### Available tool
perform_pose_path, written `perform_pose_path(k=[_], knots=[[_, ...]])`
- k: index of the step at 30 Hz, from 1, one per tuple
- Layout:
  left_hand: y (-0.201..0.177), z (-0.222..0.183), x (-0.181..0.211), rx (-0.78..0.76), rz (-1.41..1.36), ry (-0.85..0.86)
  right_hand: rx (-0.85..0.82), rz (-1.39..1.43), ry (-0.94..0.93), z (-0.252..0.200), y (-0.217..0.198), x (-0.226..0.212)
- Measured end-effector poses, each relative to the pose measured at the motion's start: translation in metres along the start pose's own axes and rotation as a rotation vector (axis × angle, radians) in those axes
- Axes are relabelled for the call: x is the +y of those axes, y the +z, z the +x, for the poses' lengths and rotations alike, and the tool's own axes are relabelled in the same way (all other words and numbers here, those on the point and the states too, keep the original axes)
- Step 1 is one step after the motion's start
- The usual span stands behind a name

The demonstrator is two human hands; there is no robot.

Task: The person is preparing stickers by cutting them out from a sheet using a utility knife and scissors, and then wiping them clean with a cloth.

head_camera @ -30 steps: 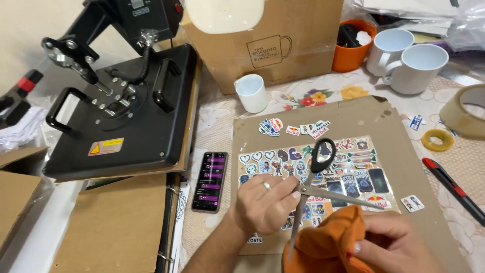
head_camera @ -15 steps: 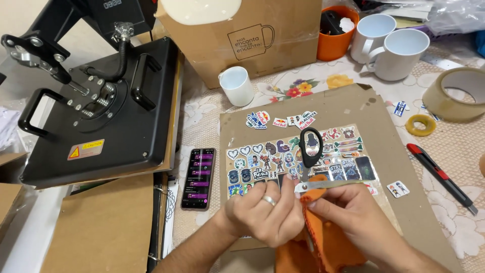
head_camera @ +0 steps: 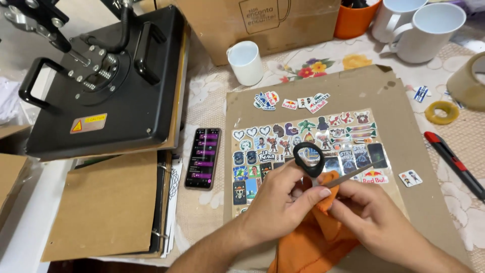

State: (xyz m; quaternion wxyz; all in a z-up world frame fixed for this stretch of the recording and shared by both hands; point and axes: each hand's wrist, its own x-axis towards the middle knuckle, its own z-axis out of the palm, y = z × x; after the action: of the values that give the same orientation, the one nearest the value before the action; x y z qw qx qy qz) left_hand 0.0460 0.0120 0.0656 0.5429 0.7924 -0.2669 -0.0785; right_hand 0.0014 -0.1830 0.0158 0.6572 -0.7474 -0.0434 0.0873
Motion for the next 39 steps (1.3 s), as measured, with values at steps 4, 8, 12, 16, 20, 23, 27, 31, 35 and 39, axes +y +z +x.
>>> perform_pose_path(k=[4,8,12,16,20,23,27,31,35,39], knots=[[0.008,-0.007,-0.004,0.089,0.043,0.05,-0.044,-0.016,-0.052,-0.002,0.001,-0.005],[0.011,-0.008,-0.004,0.119,-0.039,0.068,0.132,-0.118,-0.217,-0.001,0.011,-0.011],[0.015,-0.013,-0.014,0.109,-0.188,-0.019,0.162,-0.276,-0.285,-0.01,0.013,-0.001],[0.022,-0.014,-0.02,0.105,-0.257,-0.131,0.103,-0.208,-0.201,-0.018,0.006,0.008],[0.03,-0.016,-0.028,0.105,-0.382,-0.244,0.011,-0.024,-0.1,-0.026,-0.006,0.026],[0.022,-0.018,-0.036,0.204,-0.479,-0.262,-0.037,-0.141,-0.07,-0.039,-0.03,0.034],[0.012,-0.016,-0.037,0.376,-0.611,-0.318,0.057,-0.312,0.068,-0.08,-0.086,0.101],[0.014,-0.013,-0.02,0.444,-0.66,-0.351,-0.744,0.187,0.396,-0.03,-0.141,0.092],[0.021,-0.014,-0.015,0.497,-0.648,-0.368,-0.34,-0.308,-0.017,-0.001,-0.045,0.189],[0.032,-0.014,-0.015,0.402,-0.621,-0.392,0.117,-0.772,-0.407,0.008,0.056,0.147]])
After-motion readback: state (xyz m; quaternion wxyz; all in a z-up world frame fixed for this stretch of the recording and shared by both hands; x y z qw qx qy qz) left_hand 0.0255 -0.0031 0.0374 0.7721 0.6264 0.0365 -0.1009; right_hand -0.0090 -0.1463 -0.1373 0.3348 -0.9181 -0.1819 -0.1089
